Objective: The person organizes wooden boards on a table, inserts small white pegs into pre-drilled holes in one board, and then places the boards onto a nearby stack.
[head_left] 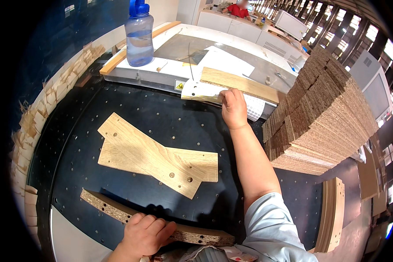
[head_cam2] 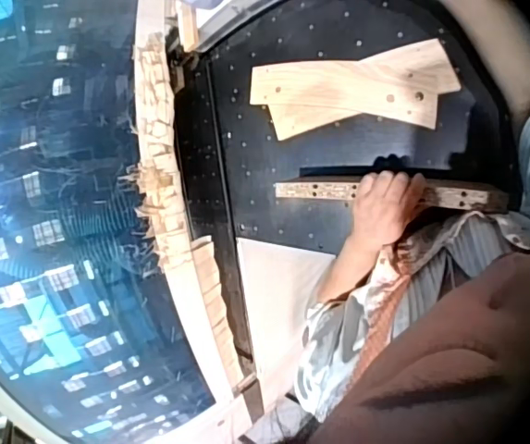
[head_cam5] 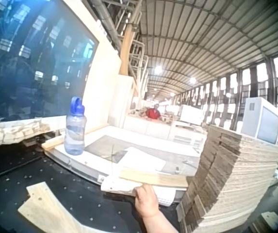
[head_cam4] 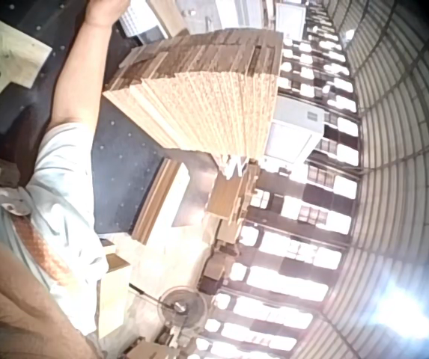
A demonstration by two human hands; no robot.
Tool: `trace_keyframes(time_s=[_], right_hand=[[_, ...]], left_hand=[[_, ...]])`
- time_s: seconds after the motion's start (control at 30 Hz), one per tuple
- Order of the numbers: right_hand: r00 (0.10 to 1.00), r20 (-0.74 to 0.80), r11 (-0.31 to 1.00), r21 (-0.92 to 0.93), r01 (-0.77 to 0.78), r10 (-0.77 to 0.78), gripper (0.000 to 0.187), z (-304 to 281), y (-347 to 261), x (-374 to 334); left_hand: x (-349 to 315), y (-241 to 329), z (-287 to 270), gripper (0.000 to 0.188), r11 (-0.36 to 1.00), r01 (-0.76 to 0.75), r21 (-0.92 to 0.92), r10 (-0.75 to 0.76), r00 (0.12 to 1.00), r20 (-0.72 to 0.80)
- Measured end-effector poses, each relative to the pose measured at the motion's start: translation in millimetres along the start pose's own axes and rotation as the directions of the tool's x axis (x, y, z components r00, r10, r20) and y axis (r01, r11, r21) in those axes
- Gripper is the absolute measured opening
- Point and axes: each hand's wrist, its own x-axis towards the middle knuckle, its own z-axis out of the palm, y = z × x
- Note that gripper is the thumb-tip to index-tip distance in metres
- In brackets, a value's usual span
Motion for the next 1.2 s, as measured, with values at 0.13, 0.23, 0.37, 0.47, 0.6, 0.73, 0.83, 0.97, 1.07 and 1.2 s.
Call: trace_keyframes(time_s=[0.13, 0.23, 0.37, 0.47, 0.6, 0.73, 0.83, 0.97, 1.07, 1.2], right_hand=[[1.000, 0.005, 1.000, 0.003, -0.003, 0.003, 0.018, 2, 3, -1], [1.000, 0.027, 1.000, 0.007, -0.015, 0.014, 0.017, 2, 4, -2], [1.000, 0.029, 1.000, 0.008, -0.001, 0.001, 0.016, 2, 3, -2], [0.999, 0.038, 1.000, 0.014, 0.006, -0.007, 0.016, 0, 1, -2], [0.999, 0.050, 1.000, 0.026, 0.002, -0.003, 0.015, -1, 1, -3], [0.996, 0.056, 0.994, 0.086, -0.072, 0.067, 0.013, -4, -3, -8], [0.976, 0.080, 0.956, 0.199, -0.214, 0.202, 0.011, -5, -5, -13], [0.924, 0.150, 0.874, 0.301, -0.380, 0.351, 0.009, -6, -4, -23], [0.908, 0.172, 0.851, 0.317, -0.418, 0.382, 0.007, -11, 2, -27], [0.888, 0.205, 0.822, 0.338, -0.459, 0.412, 0.006, -11, -3, -27]], left_hand=[[0, 0, 0, 0.034, 1.000, 0.007, -0.005, -0.007, 1.000, -0.001], [0, 1, 1, 0.032, 1.000, 0.016, -0.009, -0.016, 1.000, -0.006], [-1, 1, 2, 0.028, 1.000, 0.018, -0.010, -0.018, 0.999, -0.030], [-1, 1, 2, 0.029, 1.000, 0.017, -0.019, -0.018, 0.999, -0.033], [-1, 1, 2, 0.029, 1.000, 0.012, -0.021, -0.013, 0.999, -0.038], [-2, 1, 2, 0.033, 0.999, 0.023, -0.030, -0.022, 1.000, 0.018], [1, 2, -10, 0.040, 0.993, 0.068, -0.096, -0.049, 0.981, 0.186], [37, -11, -44, 0.058, 0.917, 0.188, -0.352, -0.017, 0.899, 0.437], [87, -37, -54, 0.064, 0.893, 0.151, -0.424, -0.043, 0.966, 0.254], [168, -97, 6, 0.071, 0.747, 0.408, -0.526, -0.404, 0.906, 0.129]])
